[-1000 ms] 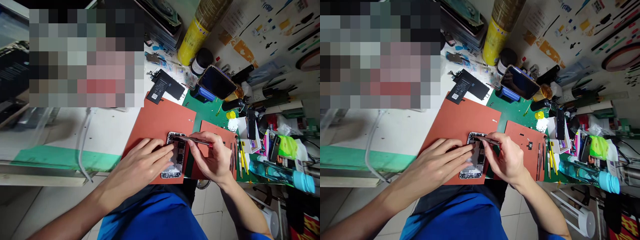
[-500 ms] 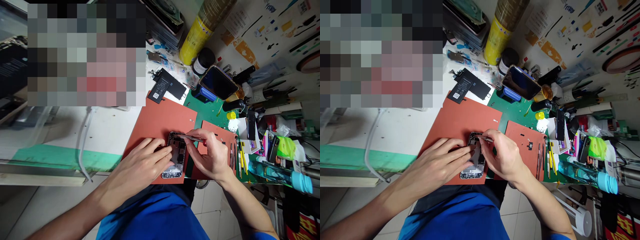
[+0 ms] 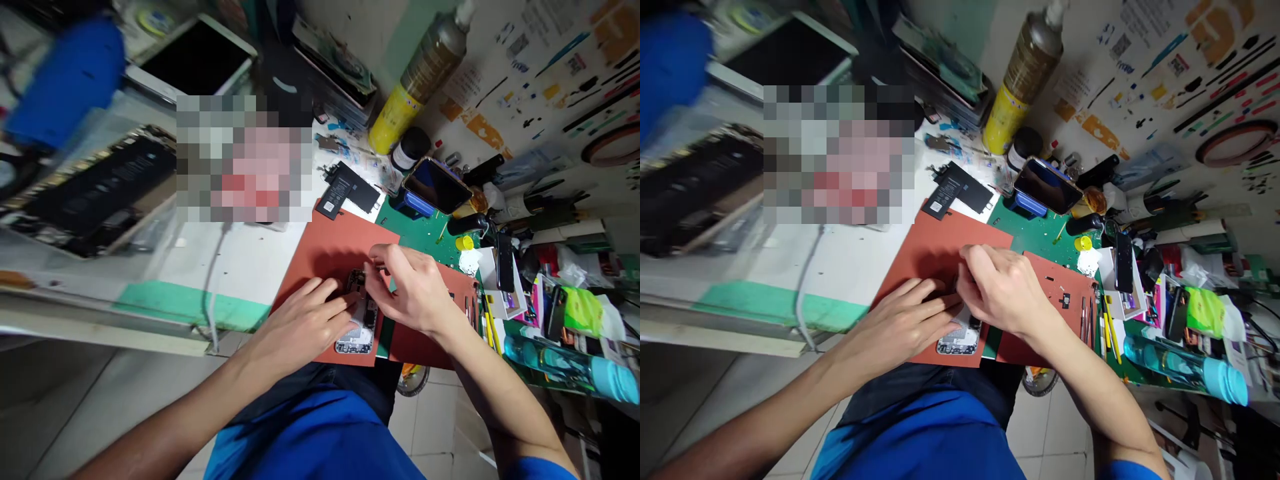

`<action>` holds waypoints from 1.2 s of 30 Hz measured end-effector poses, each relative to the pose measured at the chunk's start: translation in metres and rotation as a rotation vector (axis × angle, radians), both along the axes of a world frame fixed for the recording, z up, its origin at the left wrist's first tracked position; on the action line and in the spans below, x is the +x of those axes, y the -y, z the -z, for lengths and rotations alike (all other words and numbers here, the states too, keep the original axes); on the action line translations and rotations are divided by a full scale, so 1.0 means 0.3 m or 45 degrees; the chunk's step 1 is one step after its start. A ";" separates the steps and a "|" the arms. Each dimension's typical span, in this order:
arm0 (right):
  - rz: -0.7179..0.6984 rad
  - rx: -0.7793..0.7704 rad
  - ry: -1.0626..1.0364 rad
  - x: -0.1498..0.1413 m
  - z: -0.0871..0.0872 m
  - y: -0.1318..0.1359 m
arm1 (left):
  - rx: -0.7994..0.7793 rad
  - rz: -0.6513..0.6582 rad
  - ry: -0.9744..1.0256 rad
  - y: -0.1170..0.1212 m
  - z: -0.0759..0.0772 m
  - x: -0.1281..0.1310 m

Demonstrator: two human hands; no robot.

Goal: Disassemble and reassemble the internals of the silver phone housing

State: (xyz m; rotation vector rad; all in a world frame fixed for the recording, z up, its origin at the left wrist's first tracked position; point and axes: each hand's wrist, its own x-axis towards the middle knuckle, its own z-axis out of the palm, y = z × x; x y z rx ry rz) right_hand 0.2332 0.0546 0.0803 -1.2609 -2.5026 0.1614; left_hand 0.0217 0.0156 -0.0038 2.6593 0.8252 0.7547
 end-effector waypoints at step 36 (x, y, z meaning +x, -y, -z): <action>-0.084 0.425 -0.176 0.018 0.134 0.025 | -0.119 -0.976 -0.940 -0.839 -0.203 -0.920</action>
